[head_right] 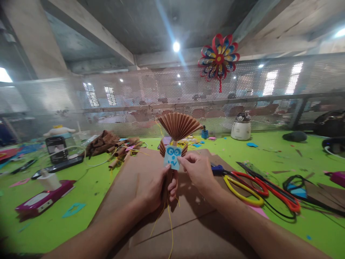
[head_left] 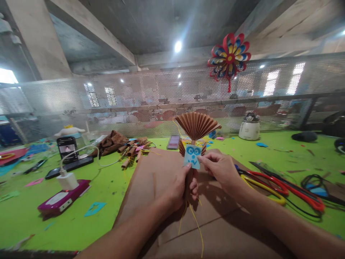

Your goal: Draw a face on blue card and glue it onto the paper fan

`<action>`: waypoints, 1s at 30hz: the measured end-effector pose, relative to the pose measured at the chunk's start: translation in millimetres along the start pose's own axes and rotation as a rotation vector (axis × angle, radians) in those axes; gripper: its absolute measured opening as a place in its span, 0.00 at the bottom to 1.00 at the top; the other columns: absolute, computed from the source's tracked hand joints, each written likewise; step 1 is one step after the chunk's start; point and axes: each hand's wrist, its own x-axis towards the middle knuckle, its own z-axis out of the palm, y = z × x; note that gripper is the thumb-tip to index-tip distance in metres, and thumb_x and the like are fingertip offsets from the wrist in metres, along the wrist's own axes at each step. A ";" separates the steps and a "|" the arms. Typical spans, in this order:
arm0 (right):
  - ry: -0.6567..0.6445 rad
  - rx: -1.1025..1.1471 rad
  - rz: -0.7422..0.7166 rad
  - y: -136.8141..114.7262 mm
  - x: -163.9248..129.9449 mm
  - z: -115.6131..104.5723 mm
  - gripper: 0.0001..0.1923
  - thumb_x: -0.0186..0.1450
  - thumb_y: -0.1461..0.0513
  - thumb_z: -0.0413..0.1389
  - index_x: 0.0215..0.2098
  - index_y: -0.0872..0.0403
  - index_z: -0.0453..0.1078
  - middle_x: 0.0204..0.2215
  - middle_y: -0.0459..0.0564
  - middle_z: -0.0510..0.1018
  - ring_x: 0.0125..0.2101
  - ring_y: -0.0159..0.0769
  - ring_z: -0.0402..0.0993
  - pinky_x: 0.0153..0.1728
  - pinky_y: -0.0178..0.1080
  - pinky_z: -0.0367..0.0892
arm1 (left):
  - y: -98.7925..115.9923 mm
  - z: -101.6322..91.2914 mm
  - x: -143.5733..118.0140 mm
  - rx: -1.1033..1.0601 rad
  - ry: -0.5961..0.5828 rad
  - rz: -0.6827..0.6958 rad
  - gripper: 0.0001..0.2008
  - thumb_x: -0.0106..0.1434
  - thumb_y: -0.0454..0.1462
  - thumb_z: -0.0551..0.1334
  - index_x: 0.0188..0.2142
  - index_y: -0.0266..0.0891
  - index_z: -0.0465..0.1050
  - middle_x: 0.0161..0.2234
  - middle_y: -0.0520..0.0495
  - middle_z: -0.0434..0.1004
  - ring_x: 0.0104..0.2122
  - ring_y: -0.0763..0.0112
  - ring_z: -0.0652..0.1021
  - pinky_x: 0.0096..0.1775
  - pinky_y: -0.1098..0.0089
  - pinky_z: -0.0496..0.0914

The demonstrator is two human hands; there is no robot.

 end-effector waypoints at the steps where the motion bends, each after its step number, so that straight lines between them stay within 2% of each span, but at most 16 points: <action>1: 0.002 -0.006 -0.006 0.2 -0.1 -0.2 0.22 0.54 0.47 0.60 0.17 0.56 0.68 0.13 0.42 0.63 0.15 0.26 0.54 0.17 0.34 0.50 | -0.2 0.1 0.1 -0.002 0.002 0.002 0.21 0.59 0.56 0.56 0.29 0.40 0.62 0.15 0.59 0.56 0.14 0.76 0.63 0.18 0.75 0.61; 6: -0.037 -0.016 -0.007 0.2 -4.1 -0.4 0.23 0.57 0.45 0.57 0.19 0.56 0.69 0.13 0.42 0.64 0.16 0.27 0.56 0.19 0.34 0.53 | -0.9 -0.8 1.9 -0.020 0.019 0.018 0.20 0.59 0.55 0.55 0.28 0.40 0.62 0.15 0.59 0.57 0.15 0.75 0.63 0.19 0.75 0.62; 11: -0.124 -0.051 -0.011 -0.3 -9.3 1.9 0.18 0.58 0.50 0.57 0.22 0.56 0.70 0.16 0.43 0.65 0.20 0.29 0.58 0.23 0.35 0.55 | 0.8 -0.5 1.1 -0.035 0.010 0.018 0.20 0.61 0.54 0.53 0.27 0.40 0.62 0.14 0.58 0.57 0.15 0.75 0.62 0.18 0.75 0.62; 17: -0.107 -0.091 -0.031 2.0 -8.7 2.4 0.16 0.58 0.51 0.56 0.23 0.56 0.71 0.16 0.43 0.66 0.20 0.30 0.57 0.22 0.35 0.55 | 1.7 -0.1 -1.3 -0.041 -0.005 0.018 0.21 0.58 0.55 0.56 0.27 0.40 0.62 0.15 0.58 0.57 0.15 0.76 0.62 0.19 0.76 0.62; 22: -0.118 -0.106 -0.036 4.3 -7.0 1.3 0.16 0.58 0.51 0.55 0.22 0.55 0.70 0.16 0.43 0.65 0.20 0.30 0.57 0.22 0.35 0.54 | -0.9 -2.0 1.0 -0.024 -0.007 0.029 0.17 0.56 0.50 0.61 0.30 0.41 0.61 0.16 0.59 0.56 0.16 0.76 0.64 0.18 0.77 0.62; 30: -0.145 -0.091 -0.029 4.8 -6.2 1.1 0.17 0.58 0.51 0.55 0.22 0.55 0.70 0.16 0.43 0.65 0.20 0.30 0.57 0.22 0.35 0.54 | -2.1 -2.3 2.9 -0.013 -0.018 0.052 0.15 0.58 0.49 0.58 0.30 0.41 0.61 0.15 0.59 0.56 0.15 0.76 0.63 0.17 0.77 0.62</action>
